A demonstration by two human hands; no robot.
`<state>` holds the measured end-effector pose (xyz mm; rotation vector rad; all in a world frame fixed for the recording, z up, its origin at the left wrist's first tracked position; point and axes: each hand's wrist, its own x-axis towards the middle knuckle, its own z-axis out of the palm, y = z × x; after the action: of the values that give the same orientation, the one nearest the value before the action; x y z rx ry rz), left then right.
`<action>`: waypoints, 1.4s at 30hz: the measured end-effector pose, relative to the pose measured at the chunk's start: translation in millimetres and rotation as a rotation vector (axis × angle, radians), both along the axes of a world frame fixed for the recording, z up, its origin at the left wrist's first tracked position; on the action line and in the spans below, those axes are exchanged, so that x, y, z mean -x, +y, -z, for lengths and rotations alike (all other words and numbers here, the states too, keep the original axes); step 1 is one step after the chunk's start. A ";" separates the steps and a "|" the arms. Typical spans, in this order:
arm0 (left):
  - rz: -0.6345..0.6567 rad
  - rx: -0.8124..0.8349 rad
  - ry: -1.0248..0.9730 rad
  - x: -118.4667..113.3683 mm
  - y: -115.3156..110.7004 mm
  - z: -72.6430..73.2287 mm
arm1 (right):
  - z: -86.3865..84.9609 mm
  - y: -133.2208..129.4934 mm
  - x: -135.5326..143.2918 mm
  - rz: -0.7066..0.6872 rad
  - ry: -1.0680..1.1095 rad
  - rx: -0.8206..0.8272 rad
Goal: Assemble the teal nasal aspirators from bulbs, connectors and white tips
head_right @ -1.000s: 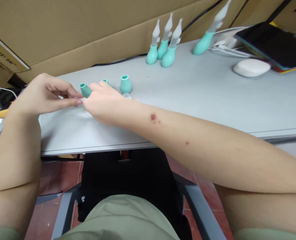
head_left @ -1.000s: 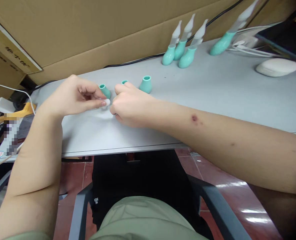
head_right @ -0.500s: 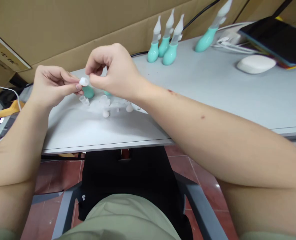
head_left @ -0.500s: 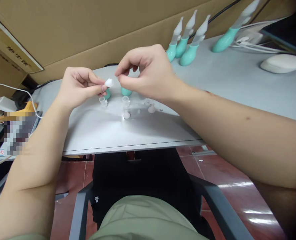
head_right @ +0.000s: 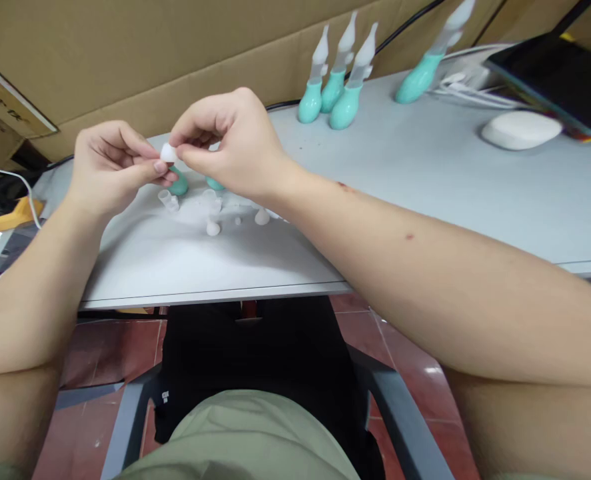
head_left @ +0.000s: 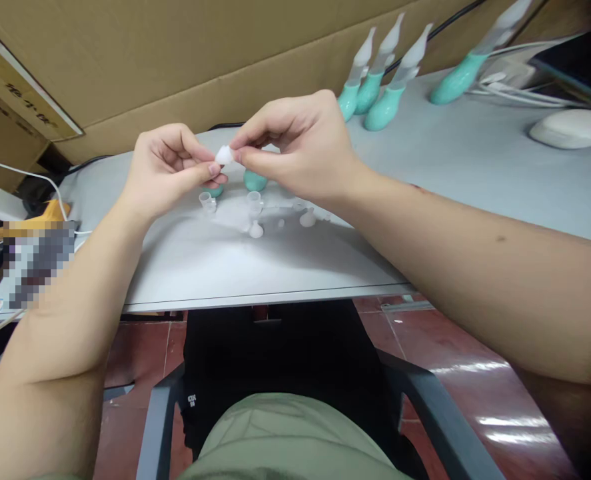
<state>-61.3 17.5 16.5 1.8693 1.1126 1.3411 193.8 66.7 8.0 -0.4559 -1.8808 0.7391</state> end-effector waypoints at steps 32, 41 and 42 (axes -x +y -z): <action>0.146 -0.116 0.005 11.6 18.0 21.5 | -0.1 8.3 -9.1 -0.334 0.023 0.246; 0.186 -0.112 -0.023 8.4 15.2 19.5 | 2.1 3.7 -5.1 -0.466 0.133 0.355; 0.185 -0.109 -0.029 7.7 15.4 19.6 | 2.5 2.9 -4.5 -0.483 0.139 0.362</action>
<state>-69.0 32.9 -3.2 1.9709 0.8439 1.3416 198.3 69.7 5.5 -0.1606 -1.7432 1.4094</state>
